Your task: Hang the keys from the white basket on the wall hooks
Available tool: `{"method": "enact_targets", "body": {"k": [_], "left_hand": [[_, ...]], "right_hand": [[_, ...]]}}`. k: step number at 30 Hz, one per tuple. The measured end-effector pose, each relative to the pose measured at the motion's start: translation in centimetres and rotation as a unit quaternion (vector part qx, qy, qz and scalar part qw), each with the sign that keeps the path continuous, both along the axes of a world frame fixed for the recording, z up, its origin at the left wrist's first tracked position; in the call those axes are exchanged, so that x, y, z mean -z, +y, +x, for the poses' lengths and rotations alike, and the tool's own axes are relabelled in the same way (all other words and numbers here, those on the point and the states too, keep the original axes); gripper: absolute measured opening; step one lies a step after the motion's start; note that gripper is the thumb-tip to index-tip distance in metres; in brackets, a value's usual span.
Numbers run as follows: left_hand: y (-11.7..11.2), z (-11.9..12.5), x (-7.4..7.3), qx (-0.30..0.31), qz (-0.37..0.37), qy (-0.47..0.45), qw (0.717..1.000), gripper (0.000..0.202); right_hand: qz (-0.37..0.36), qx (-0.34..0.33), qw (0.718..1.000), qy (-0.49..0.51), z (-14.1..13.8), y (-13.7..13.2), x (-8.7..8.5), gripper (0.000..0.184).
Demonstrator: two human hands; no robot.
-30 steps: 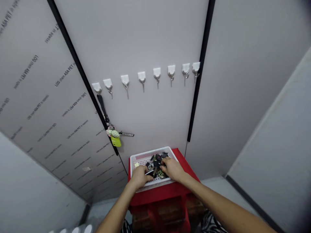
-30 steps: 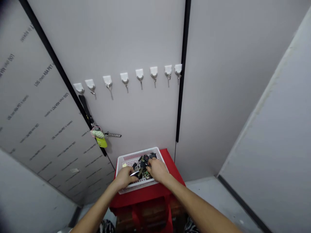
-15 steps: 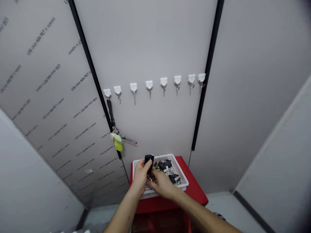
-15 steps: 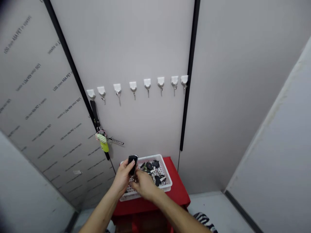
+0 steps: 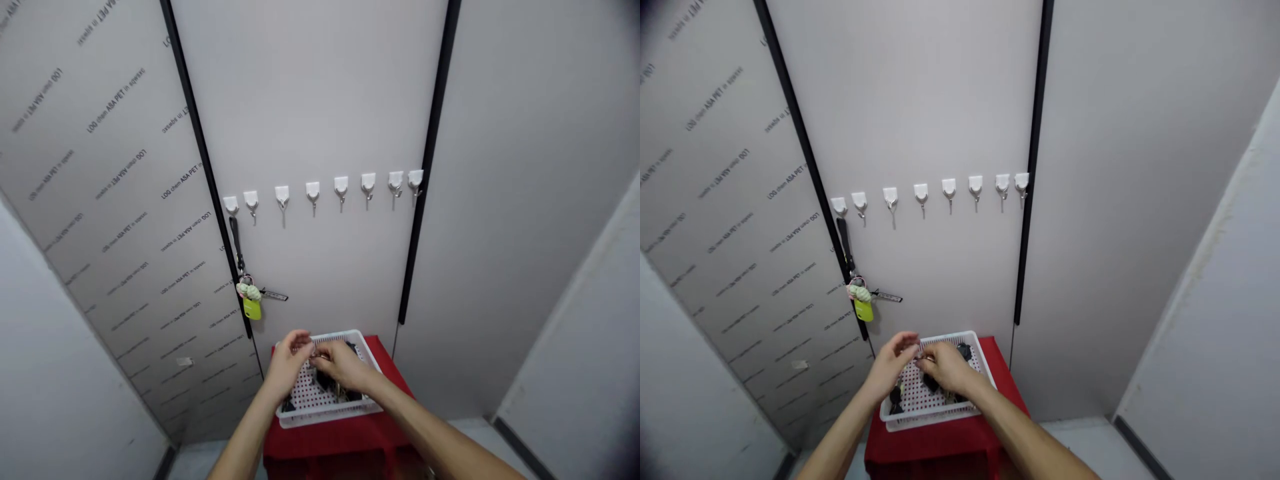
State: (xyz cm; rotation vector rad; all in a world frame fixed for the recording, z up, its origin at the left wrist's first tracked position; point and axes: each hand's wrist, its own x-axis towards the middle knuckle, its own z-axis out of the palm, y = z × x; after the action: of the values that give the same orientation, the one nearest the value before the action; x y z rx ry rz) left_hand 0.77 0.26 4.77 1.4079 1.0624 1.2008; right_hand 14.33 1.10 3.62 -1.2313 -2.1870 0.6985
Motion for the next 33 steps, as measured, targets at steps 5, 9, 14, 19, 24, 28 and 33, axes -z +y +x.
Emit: {"method": "enact_targets", "body": {"k": [5,9,14,19,24,28,33], "left_hand": [[-0.6,0.9,1.4,0.112,0.025,0.068,0.991,0.042],[0.2,-0.3,3.0,0.131,-0.052,0.031,0.989,0.030],[0.5,-1.0,2.7,0.092,-0.046,-0.001,0.995,0.022],[0.2,-0.3,0.1,0.076,0.007,-0.037,0.996,0.017],[0.3,-1.5,-2.5,0.008,-0.032,-0.124,0.992,0.033],[0.7,-2.7,-5.0,-0.077,-0.010,-0.162,0.984,0.035],[2.0,-4.6,-8.8,-0.148,0.057,-0.210,0.965,0.034]], "right_hand": [[-0.022,-0.056,0.996,-0.060,-0.1,0.6,-1.5,0.017],[-0.036,-0.001,0.993,-0.114,1.2,1.0,-2.5,0.024],[-0.019,0.015,0.996,-0.089,1.5,1.2,-5.0,0.023],[-0.005,-0.022,1.000,-0.002,-0.9,0.7,-7.0,0.019],[0.002,0.003,0.989,0.145,-3.4,1.5,-8.3,0.020],[0.014,0.010,0.975,0.220,-5.7,2.4,-10.4,0.026],[0.099,-0.003,0.954,0.282,-8.9,3.3,-13.9,0.036]]}}
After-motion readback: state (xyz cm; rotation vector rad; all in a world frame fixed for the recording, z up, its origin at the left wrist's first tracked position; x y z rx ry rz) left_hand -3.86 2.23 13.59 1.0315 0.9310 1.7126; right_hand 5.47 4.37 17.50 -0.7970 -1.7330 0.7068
